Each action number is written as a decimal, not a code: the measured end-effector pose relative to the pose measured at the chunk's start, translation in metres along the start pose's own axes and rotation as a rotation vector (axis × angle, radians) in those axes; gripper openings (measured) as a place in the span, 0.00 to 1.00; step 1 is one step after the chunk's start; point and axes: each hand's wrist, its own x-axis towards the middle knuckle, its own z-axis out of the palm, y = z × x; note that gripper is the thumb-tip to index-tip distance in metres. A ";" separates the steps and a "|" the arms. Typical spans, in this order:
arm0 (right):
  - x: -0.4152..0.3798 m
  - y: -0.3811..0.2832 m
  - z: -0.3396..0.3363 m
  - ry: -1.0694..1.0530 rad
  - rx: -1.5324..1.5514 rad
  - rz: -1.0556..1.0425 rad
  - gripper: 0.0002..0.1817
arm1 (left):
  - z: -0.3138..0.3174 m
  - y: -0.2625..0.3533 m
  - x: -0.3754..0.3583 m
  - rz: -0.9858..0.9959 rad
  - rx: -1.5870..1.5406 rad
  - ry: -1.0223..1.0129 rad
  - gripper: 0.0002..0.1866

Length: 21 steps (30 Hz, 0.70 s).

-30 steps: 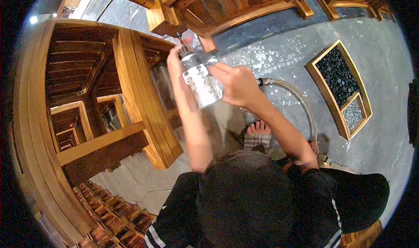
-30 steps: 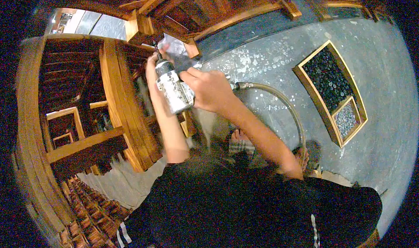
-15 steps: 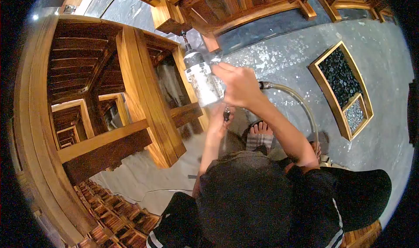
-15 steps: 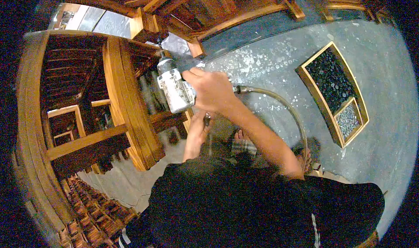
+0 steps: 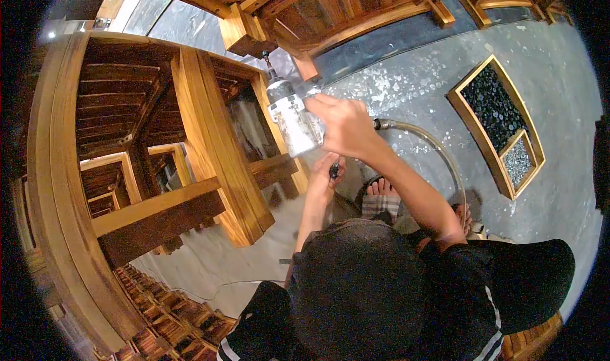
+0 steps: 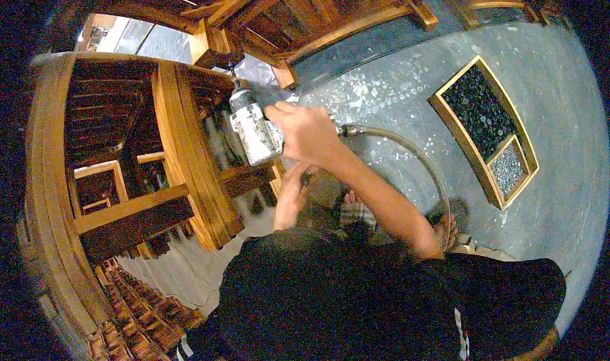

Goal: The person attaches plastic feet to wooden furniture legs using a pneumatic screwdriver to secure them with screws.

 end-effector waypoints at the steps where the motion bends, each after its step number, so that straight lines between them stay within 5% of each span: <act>1: 0.000 0.002 0.002 0.021 0.007 -0.011 0.16 | 0.001 0.000 -0.001 -0.010 0.018 0.033 0.06; 21: 0.001 0.007 0.015 -0.014 0.011 0.033 0.20 | -0.001 0.003 -0.004 -0.063 0.024 0.043 0.06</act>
